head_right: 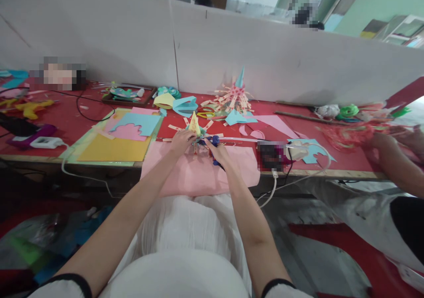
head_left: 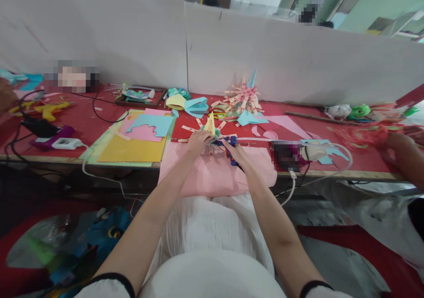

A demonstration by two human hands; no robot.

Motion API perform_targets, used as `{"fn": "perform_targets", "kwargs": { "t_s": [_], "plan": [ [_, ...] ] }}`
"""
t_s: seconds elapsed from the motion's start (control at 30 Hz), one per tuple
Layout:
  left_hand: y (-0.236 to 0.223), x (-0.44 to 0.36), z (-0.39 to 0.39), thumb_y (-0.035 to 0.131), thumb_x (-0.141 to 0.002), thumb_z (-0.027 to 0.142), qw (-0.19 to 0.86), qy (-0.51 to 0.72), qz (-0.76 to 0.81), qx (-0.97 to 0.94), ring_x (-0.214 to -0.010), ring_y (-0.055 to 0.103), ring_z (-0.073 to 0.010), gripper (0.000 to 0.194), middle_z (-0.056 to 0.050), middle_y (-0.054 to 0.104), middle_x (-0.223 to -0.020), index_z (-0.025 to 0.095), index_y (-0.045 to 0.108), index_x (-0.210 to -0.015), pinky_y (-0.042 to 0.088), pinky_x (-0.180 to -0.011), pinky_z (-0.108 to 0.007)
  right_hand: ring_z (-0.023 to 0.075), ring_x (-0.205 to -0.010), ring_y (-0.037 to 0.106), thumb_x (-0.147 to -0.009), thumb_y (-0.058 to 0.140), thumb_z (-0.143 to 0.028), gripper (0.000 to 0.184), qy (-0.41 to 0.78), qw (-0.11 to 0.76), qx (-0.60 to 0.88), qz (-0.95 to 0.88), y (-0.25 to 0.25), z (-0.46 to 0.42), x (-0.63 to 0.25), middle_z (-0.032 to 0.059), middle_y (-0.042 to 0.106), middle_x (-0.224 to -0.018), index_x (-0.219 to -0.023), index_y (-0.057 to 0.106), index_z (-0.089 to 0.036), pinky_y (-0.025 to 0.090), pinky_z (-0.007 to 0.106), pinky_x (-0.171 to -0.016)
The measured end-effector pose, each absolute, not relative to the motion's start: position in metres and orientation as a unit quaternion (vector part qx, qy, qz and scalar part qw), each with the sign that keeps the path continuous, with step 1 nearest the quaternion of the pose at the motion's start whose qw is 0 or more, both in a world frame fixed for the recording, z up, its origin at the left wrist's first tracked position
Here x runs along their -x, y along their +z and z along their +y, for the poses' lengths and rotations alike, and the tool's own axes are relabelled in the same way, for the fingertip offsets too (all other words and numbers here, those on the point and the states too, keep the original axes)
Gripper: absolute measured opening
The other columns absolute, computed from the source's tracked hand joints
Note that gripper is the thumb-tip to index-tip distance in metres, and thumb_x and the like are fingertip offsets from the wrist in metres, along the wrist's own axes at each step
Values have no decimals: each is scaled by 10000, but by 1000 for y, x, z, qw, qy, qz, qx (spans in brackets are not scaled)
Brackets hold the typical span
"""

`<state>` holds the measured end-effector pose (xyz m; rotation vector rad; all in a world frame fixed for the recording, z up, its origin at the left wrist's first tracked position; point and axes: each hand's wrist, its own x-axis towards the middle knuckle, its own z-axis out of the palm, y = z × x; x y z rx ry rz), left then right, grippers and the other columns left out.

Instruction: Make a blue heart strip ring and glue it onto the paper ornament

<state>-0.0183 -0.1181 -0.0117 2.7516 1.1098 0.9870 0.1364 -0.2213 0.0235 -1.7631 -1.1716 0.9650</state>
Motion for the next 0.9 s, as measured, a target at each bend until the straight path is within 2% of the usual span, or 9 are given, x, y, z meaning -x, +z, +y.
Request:
{"fn": "perform_targets", "kwargs": {
  "t_s": [0.33, 0.9],
  "plan": [
    [-11, 18, -119, 480, -894, 305, -1, 311, 355, -882, -820, 585, -153, 229, -19, 668, -827, 180, 635, -782, 373, -756, -293, 84, -380, 450, -785, 486, -589, 537, 393, 392, 693, -460, 19, -219, -139, -4, 499, -419, -443, 504, -176, 359, 210, -426],
    [-15, 17, -116, 474, -894, 319, -25, 312, 337, -888, -795, 582, -162, 239, -24, 672, -807, 182, 644, -795, 373, -729, -298, 89, -366, 445, -806, 501, -545, 467, 369, 388, 713, -453, 21, -222, -138, -16, 492, -404, -492, 448, -203, 365, 203, -392]
  ]
}}
